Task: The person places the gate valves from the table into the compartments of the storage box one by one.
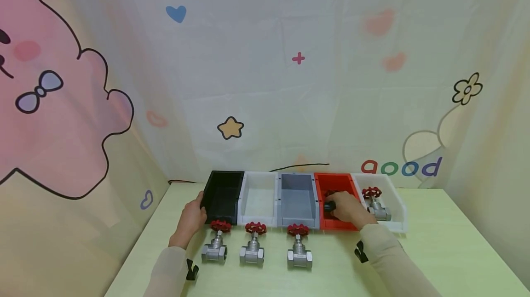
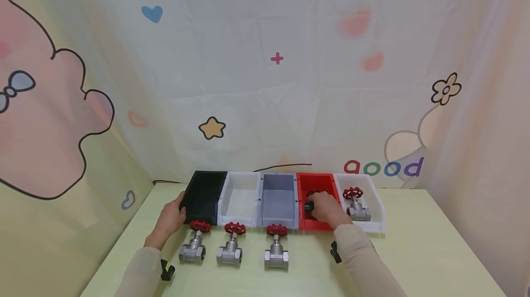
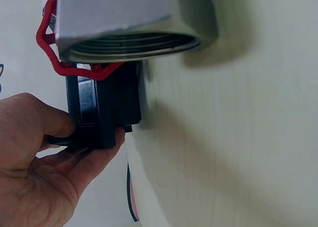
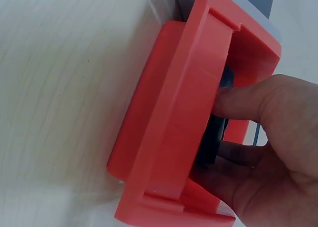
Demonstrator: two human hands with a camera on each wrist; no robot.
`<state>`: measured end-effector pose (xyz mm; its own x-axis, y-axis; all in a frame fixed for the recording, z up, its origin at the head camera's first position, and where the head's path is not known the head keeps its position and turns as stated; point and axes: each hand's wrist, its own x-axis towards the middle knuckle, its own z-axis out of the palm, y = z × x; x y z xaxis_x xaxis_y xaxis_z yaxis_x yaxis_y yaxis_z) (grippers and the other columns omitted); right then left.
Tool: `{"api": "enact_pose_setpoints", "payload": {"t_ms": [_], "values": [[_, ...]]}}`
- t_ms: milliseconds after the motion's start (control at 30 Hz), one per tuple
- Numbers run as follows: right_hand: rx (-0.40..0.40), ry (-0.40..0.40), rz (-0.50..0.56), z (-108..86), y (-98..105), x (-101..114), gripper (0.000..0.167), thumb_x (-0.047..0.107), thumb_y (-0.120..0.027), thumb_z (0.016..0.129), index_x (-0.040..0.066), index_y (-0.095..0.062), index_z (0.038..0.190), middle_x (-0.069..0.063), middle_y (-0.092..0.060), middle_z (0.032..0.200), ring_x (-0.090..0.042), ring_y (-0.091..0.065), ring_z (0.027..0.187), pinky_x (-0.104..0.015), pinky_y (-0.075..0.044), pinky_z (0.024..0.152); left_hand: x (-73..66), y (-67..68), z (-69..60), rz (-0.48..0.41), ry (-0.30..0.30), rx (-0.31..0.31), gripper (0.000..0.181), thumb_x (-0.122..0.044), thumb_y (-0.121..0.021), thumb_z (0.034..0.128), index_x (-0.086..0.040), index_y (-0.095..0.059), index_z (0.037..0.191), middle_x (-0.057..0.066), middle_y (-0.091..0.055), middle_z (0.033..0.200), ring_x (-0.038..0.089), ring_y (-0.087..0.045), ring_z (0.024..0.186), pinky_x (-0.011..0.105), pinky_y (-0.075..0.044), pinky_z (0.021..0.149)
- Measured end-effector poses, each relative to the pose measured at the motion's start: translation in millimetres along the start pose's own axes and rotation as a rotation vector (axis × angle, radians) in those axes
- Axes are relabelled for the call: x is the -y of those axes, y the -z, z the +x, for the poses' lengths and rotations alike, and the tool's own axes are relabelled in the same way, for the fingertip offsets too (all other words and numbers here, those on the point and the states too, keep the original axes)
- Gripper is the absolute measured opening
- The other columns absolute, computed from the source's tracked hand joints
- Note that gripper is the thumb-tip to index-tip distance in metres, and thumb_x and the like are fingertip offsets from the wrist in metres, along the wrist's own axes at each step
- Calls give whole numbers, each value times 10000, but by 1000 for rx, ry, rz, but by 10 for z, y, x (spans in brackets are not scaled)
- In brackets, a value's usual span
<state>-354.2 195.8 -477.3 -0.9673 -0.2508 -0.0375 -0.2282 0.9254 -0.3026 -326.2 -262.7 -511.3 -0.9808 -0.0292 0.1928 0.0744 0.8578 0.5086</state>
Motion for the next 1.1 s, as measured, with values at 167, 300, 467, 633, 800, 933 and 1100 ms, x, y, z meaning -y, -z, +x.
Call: {"api": "enact_pose_setpoints", "payload": {"t_ms": [167,300,467,633,800,933,1100], "values": [[6,-14,-1,12,-23,11,351,-14,-696,823,59,-708,1166,-69,-663,999,-232,-545,893,-468,-524,906,-1,1,6,-4,-4,-15,577,-14,-515,941,69,-344,1486,352,-626,1131,208,-559,594,386,-485,601],[9,-28,3,9,-23,18,377,-25,-695,823,55,-699,1191,-81,-671,1043,-240,-552,917,-491,-516,934,-3,4,7,-3,-9,-21,577,-13,-517,938,73,-347,1482,354,-627,1125,214,-564,605,395,-493,614],[13,-35,2,10,-23,25,374,-51,-676,819,57,-704,1175,-87,-663,1032,-244,-551,916,-492,-516,925,2,2,12,-5,-10,-18,581,-18,-516,940,69,-341,1487,343,-634,1102,196,-528,586,371,-472,598],[27,-35,11,3,-35,23,338,-51,-677,814,65,-718,1129,-64,-639,950,-231,-540,880,-445,-524,868,6,1,1,-13,-5,-11,586,-13,-514,939,67,-335,1491,332,-639,1060,178,-478,534,325,-412,547],[30,-30,11,-6,-50,13,328,-48,-675,813,66,-720,1117,-60,-642,939,-232,-537,873,-453,-523,862,0,-4,-3,-16,2,-6,588,-12,-512,940,62,-332,1494,337,-637,1072,177,-476,536,320,-399,539],[21,-33,7,-12,-47,9,330,-42,-680,811,69,-722,1120,-65,-658,965,-235,-540,885,-471,-521,887,-6,-11,-1,-15,0,-6,586,-10,-514,941,67,-332,1492,352,-629,1112,187,-497,551,338,-420,551],[17,-39,13,5,-31,11,335,-32,-678,816,60,-721,1135,-81,-674,1003,-244,-541,902,-484,-513,916,-12,9,-1,-9,-4,-16,581,-5,-515,939,70,-339,1488,361,-623,1134,199,-516,568,362,-449,573]]}}
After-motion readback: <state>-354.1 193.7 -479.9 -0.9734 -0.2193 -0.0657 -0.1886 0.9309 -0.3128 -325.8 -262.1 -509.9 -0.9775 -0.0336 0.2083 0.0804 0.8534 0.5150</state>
